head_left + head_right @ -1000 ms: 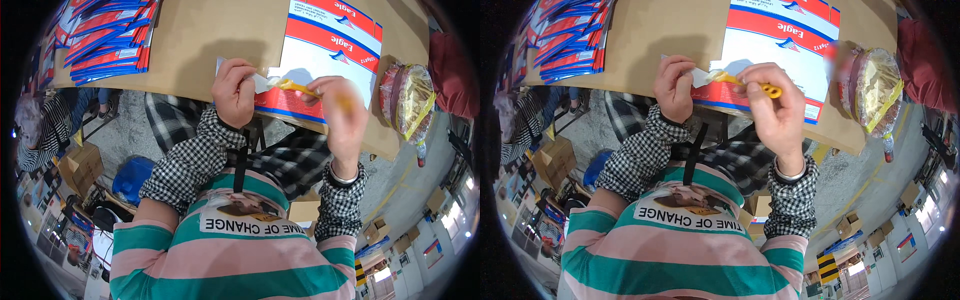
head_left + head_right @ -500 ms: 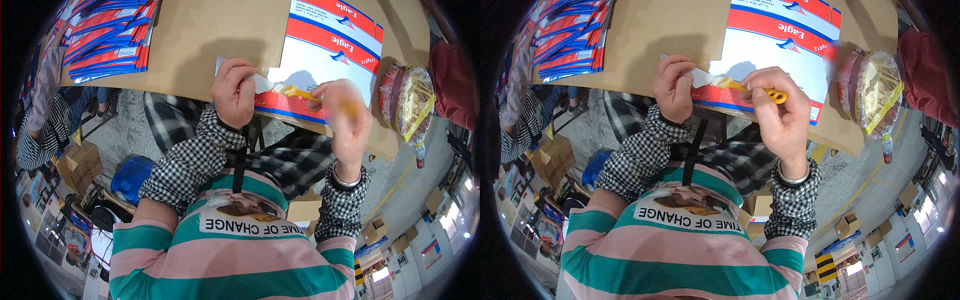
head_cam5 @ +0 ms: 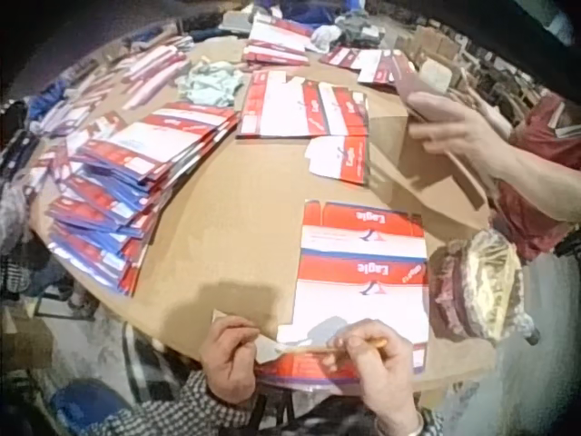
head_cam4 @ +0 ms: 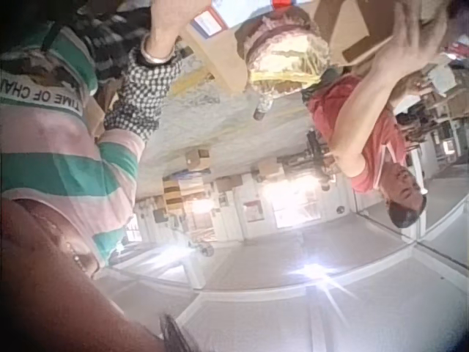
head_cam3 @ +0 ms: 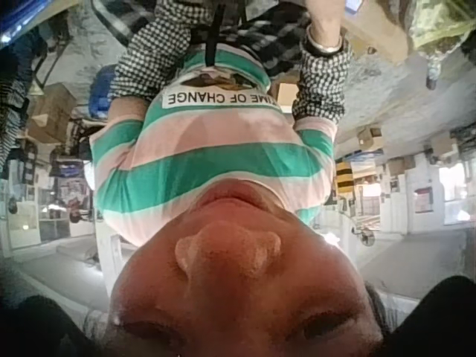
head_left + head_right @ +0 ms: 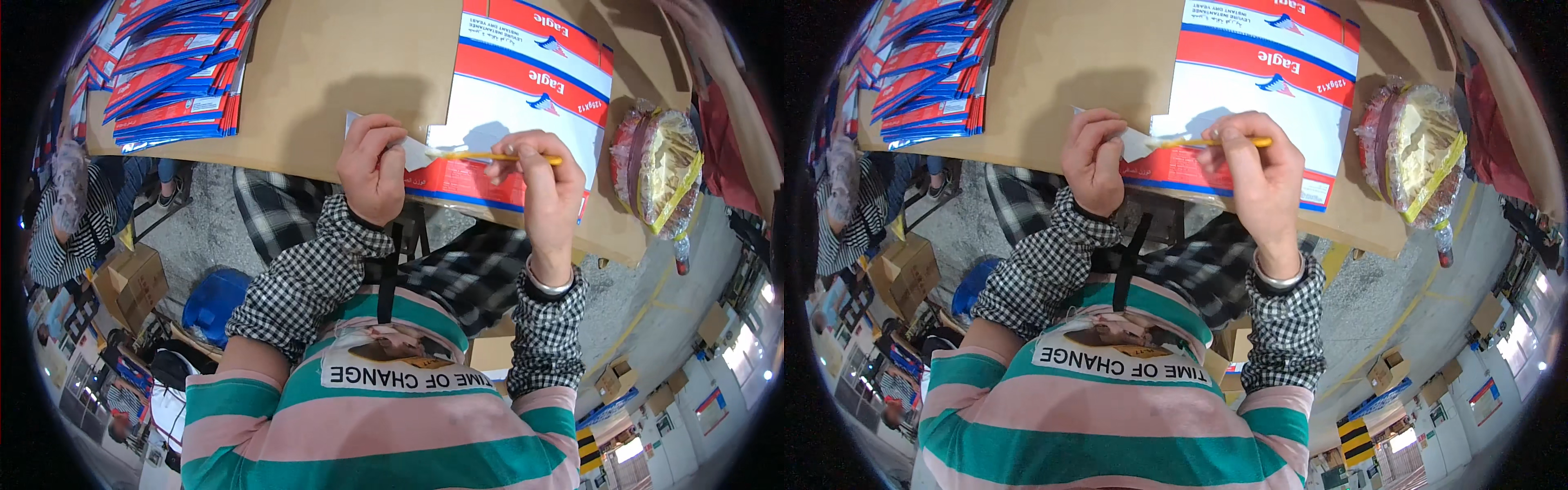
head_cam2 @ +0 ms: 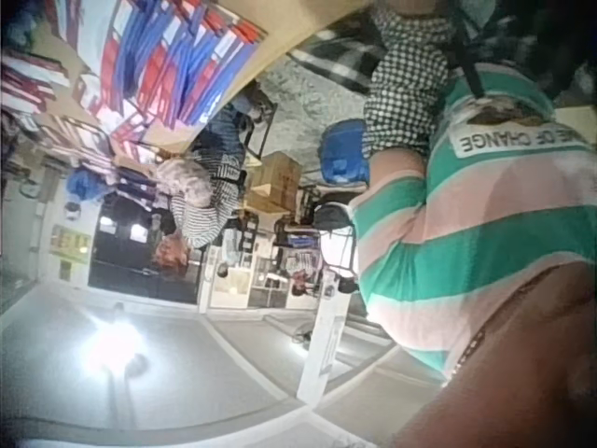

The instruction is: The person uses a small brush to apply glue from a foil-wrapped container onto the edges of flat paper sheets. They then fold the glued edges to secure the paper. The person repeats this process for multiple sheets, stacking the finished items on the table.

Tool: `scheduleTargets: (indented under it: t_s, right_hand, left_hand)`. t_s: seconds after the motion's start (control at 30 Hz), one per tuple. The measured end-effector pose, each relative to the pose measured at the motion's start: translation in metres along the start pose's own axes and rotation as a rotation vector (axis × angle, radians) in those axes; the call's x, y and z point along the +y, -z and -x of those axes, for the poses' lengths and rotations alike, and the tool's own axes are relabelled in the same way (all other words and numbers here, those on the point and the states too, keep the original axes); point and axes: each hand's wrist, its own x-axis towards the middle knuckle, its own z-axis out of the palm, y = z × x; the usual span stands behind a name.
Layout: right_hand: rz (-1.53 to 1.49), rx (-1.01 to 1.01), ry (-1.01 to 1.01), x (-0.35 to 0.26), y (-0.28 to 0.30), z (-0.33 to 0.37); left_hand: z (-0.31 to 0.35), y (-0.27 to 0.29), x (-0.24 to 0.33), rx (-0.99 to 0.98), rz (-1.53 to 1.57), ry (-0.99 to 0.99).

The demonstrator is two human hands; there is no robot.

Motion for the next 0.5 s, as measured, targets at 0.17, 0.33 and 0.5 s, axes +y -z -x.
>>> scheduleTargets:
  t_s: [0.17, 0.33, 0.5]
  right_hand:
    - [-0.035, -0.015, 0.103, -0.0017, -0.0009, -0.0041]
    - [0.002, -0.065, 0.117, -0.0071, 0.0021, 0.0006]
    - [0.064, -0.117, 0.074, -0.0054, -0.0027, 0.0049]
  left_hand:
    - [0.0003, -0.0001, -0.0019, 0.01, 0.01, 0.024]
    - [-0.0025, 0.0008, 0.0012, 0.009, -0.02, 0.001]
    - [0.0006, 0.0005, 0.0001, 0.002, 0.007, 0.034]
